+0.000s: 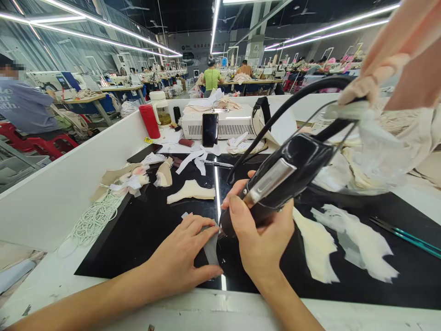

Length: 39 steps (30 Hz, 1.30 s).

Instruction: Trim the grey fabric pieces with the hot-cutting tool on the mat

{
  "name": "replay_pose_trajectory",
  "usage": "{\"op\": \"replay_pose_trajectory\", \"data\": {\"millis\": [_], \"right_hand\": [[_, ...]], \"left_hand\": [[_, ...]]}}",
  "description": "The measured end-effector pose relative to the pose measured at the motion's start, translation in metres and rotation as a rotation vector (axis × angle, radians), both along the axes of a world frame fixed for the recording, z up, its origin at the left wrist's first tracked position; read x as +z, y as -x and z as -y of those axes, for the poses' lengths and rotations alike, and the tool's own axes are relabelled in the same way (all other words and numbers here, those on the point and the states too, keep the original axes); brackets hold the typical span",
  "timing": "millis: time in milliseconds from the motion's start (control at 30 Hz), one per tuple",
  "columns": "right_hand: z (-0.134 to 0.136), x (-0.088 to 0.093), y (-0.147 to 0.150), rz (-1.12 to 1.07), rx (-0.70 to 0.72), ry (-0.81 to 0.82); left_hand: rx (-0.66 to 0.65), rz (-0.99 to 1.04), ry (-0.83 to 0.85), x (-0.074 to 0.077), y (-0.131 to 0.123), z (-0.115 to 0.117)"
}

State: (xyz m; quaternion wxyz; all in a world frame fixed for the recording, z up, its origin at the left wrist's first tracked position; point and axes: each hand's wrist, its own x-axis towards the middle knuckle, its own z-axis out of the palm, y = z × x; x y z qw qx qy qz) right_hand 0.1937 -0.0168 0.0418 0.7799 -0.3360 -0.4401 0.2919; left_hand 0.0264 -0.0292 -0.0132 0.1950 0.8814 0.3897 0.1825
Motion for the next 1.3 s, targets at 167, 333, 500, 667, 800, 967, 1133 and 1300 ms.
{"op": "replay_pose_trajectory", "data": {"millis": [167, 333, 500, 667, 800, 967, 1133, 1300], "right_hand": [[0.001, 0.004, 0.001, -0.024, -0.005, 0.001], [0.002, -0.001, 0.003, 0.005, 0.002, 0.022], [0.002, -0.003, 0.004, 0.019, -0.018, 0.02], [0.006, -0.001, 0.005, 0.003, 0.001, 0.043], [0.014, -0.003, 0.004, -0.008, 0.063, 0.026], [0.017, -0.005, 0.003, -0.008, 0.065, 0.031], [0.017, -0.005, 0.002, -0.009, 0.057, 0.015], [0.017, -0.005, 0.006, -0.005, 0.063, 0.022]], "left_hand": [[-0.021, -0.036, 0.018, 0.002, 0.001, 0.002], [-0.02, -0.056, 0.04, 0.007, 0.001, 0.004], [-0.011, -0.069, 0.059, 0.007, 0.002, 0.004], [-0.016, -0.069, 0.055, 0.007, 0.003, 0.003], [-0.02, -0.048, 0.051, 0.007, 0.002, 0.002], [-0.012, -0.045, 0.047, 0.007, 0.002, 0.003], [-0.018, -0.042, 0.041, 0.007, 0.002, 0.003], [-0.02, -0.04, 0.032, 0.008, 0.002, 0.002]]}}
